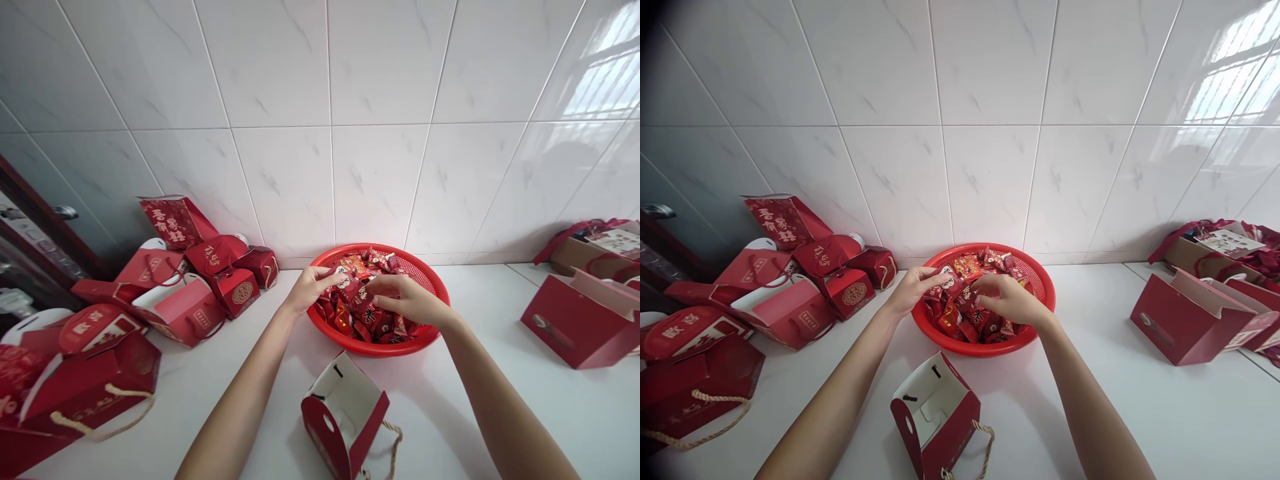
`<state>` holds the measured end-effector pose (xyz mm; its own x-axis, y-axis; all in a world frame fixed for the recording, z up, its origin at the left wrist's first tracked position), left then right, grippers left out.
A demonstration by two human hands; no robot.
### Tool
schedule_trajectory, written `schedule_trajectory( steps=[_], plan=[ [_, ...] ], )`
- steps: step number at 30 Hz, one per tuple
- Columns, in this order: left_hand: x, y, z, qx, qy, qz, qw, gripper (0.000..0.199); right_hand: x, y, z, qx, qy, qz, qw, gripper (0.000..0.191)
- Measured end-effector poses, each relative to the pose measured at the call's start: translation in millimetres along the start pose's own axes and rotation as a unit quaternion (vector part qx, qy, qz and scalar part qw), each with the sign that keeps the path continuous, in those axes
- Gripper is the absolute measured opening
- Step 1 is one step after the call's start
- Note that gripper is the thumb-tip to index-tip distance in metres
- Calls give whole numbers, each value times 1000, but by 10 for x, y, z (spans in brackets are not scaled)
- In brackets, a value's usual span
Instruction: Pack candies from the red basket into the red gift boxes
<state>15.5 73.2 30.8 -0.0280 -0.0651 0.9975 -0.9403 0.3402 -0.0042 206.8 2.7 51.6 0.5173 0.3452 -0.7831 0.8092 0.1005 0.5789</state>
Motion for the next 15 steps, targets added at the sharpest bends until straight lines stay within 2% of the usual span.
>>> schedule_trajectory(
  steps=[4,8,12,15],
  plan=[
    [31,-11,-11,34,-13,61,997,37,17,-27,21,-17,-52,-115,992,22],
    [66,-71,-6,61,-49,113,990,35,62,1,37,15,-118,-239,964,38],
    [86,-151,21,46,-60,125,989,34,79,24,17,45,-143,-312,938,38],
    [101,-175,41,35,-58,130,989,34,102,15,-4,74,-166,-396,900,38]
  ],
)
Point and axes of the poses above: each hand's wrist, its own z-axis away from the middle knuckle, its own y-axis out of the back of the hand, x = y × z, the point moved 5 cm from there along -z, towards the middle knuckle, and after that the axes turned 6 degrees about x, right-handed, at the moved point
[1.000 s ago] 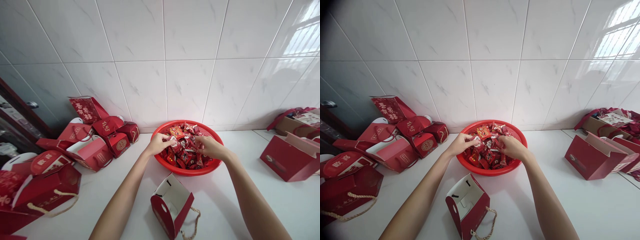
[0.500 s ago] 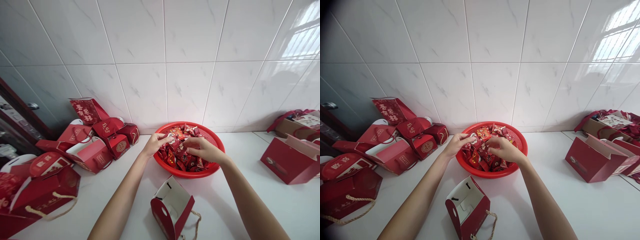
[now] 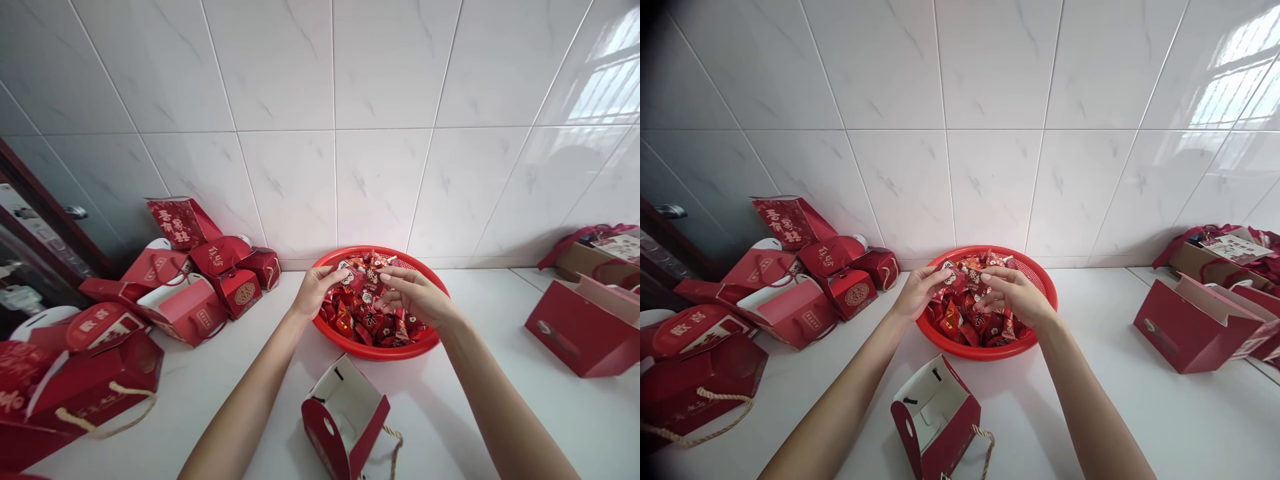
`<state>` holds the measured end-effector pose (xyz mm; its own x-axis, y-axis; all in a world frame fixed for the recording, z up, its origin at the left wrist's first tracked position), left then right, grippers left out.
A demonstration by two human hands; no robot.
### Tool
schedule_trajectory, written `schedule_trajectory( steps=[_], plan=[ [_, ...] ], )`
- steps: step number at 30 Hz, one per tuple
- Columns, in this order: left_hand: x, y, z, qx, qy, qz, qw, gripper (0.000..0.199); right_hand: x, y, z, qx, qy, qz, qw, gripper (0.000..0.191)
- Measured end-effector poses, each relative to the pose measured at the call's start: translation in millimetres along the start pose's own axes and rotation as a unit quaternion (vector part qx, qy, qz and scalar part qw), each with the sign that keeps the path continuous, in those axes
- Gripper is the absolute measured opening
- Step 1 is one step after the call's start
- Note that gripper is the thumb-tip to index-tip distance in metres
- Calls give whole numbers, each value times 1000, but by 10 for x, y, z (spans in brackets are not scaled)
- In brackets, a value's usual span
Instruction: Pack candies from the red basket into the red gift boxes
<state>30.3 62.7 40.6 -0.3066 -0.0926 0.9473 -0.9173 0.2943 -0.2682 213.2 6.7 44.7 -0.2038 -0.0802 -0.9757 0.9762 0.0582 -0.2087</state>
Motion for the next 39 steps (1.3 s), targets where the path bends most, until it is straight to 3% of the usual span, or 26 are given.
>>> schedule_trajectory(
  steps=[5,10,15,19,30,35,39],
  plan=[
    [22,9,5,4,-5,16,1000,33,65,-9,-47,9,-13,-83,996,34],
    [11,7,7,6,7,0,1000,34,61,-13,-97,22,43,-93,994,31],
    [-9,16,-1,10,22,1,1000,36,17,6,-105,85,106,-93,986,36],
    [-45,49,-20,17,42,-12,999,40,-11,61,-78,135,166,-65,975,27],
    [-79,28,-29,-15,42,-37,998,38,-51,-34,8,170,270,68,945,15],
    [-58,1,-12,-34,32,-64,997,44,-42,-67,24,179,289,110,934,18],
    [-72,-1,-8,-32,27,-64,997,48,-68,-69,15,155,269,133,941,28]
  ],
)
Point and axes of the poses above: each hand's wrist, its own z-axis away from the middle knuckle, its own y-axis out of the back of the hand, x = y × z, the point moved 5 cm from there along -z, towards the middle knuckle, and after that the axes turned 6 degrees about x, right-handed, at the moved point
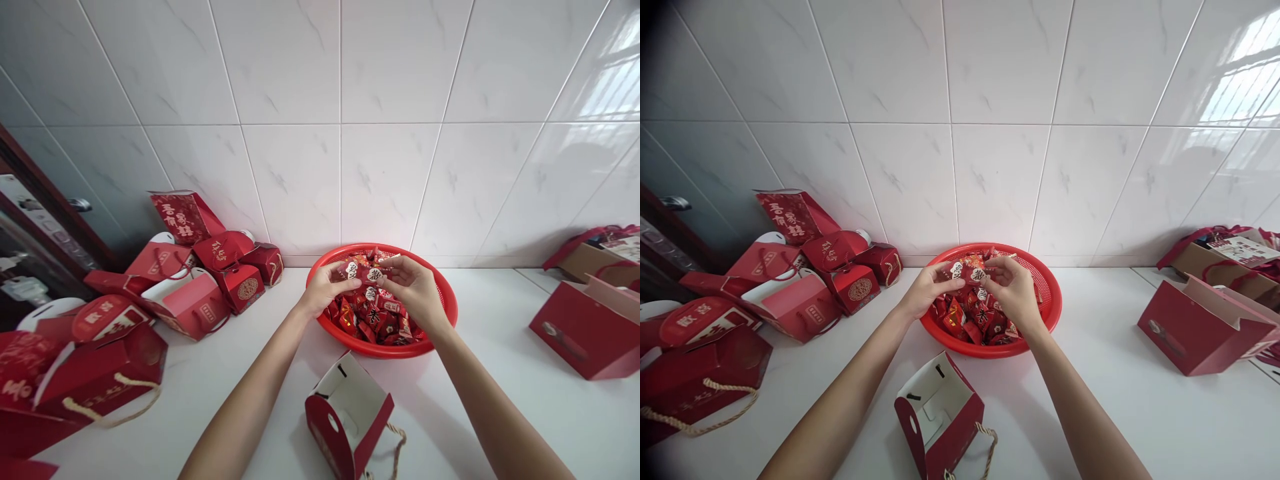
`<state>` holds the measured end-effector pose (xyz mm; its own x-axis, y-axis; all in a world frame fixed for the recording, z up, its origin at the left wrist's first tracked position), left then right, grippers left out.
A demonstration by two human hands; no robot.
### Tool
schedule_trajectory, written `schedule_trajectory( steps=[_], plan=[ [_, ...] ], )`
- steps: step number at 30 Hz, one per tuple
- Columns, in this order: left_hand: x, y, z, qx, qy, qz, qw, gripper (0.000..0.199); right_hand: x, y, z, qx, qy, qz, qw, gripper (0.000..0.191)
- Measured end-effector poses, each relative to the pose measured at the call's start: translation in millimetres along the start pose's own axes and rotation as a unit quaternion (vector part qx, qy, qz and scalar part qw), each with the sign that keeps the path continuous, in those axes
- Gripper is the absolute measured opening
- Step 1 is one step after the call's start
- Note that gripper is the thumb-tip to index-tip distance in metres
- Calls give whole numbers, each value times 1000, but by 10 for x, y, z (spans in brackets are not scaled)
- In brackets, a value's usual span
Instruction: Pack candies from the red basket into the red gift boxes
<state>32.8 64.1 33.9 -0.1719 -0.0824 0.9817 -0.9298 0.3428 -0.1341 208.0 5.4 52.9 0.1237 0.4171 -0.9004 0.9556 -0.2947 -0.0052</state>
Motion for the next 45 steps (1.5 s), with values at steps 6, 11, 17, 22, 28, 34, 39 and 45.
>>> schedule_trajectory(
  steps=[6,11,17,22,28,34,39,45],
  plan=[
    [-34,-4,-6,3,-4,29,1000,38,-47,136,-53,20,-17,6,1000,27],
    [14,-4,4,15,-13,15,1000,29,-82,307,-102,53,-26,84,995,17],
    [23,-13,22,8,-5,4,1000,42,32,487,-184,-6,-48,254,966,18],
    [18,-7,32,20,18,2,1000,39,144,541,-245,-10,9,426,904,25],
    [51,-13,34,33,6,12,999,32,207,286,-169,-166,58,446,878,15],
    [63,-5,25,50,-10,28,998,34,308,132,-56,-232,37,442,866,15],
    [35,15,19,53,-2,46,998,49,244,188,-112,-205,20,362,909,10],
    [18,25,-6,49,-12,22,998,44,155,295,-132,-130,-74,138,979,29]
  ],
)
Point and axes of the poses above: each hand's wrist, its own z-axis away from the middle knuckle, its own y-axis out of the back of the hand, x = y × z, the point moved 5 cm from there along -z, towards the middle knuckle, and after that the axes turned 6 degrees about x, right-handed, at the moved point
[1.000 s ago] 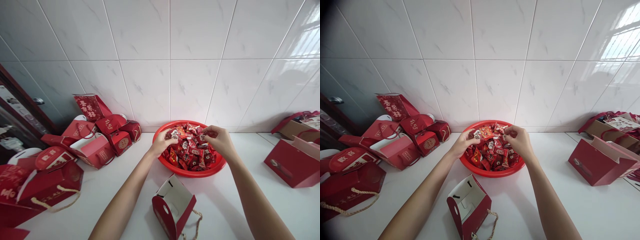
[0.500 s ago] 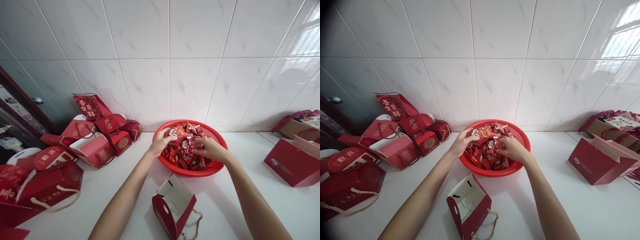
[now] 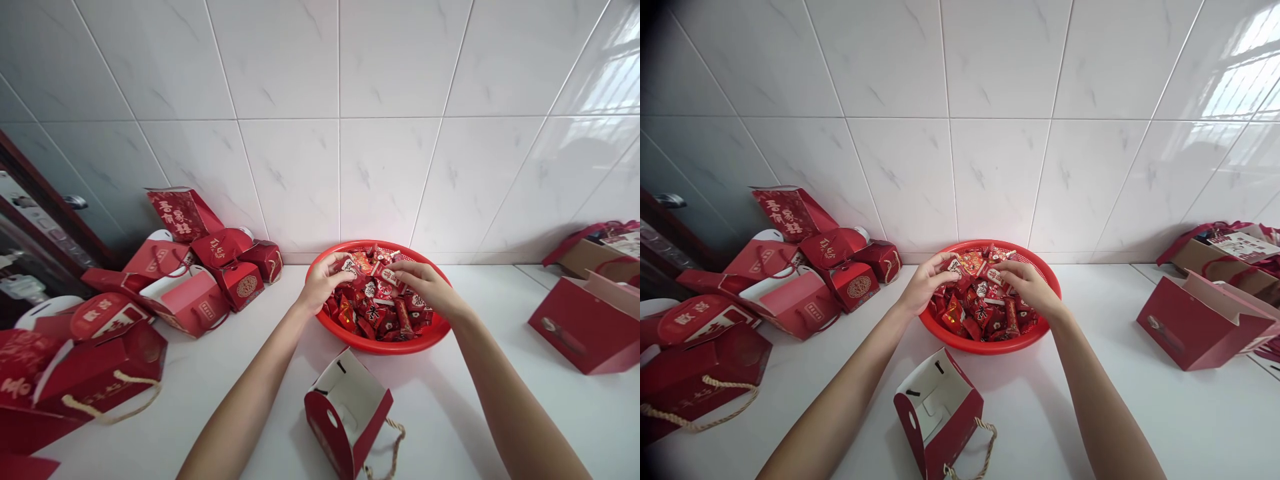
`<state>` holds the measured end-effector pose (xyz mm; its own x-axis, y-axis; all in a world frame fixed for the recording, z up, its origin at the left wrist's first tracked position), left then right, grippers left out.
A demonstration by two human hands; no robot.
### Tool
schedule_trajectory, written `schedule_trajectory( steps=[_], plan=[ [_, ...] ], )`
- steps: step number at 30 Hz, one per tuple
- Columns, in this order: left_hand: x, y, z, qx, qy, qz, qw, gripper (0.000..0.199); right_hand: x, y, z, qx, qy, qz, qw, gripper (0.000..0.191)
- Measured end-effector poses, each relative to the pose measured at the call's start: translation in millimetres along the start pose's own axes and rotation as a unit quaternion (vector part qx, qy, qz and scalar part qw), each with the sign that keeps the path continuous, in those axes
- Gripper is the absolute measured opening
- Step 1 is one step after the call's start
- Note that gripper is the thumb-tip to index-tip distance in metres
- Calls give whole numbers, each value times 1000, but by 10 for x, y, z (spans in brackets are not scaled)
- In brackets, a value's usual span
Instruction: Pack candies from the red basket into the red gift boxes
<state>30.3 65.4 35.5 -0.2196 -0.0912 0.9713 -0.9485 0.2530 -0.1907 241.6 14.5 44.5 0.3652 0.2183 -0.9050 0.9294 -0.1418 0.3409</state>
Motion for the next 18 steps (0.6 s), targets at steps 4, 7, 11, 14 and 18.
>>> schedule_trajectory(
  steps=[4,7,11,14,18],
  plan=[
    [-13,-6,-3,-5,3,3,1000,45,26,-28,-6,9,-14,-61,998,28],
    [-26,-7,-3,-11,9,-4,1000,46,47,-38,-12,40,-39,-117,992,28],
    [-29,-22,1,-34,9,-22,999,46,-51,-115,22,47,-33,-145,988,26],
    [-21,-40,13,-52,7,-34,998,43,-166,-200,55,54,4,-103,993,25],
    [-17,-79,33,-90,10,-46,995,36,-208,-279,64,91,41,-63,993,20]
  ],
)
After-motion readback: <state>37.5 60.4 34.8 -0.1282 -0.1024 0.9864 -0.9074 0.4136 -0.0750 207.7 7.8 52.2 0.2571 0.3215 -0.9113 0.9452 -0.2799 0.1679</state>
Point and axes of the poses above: each hand's wrist, its own z-axis away from the middle knuckle, its own y-axis out of the back of the hand, x = y × z, the point moved 5 cm from there along -z, towards the middle knuckle, and after that the axes turned 6 degrees about x, right-handed, at the moved point
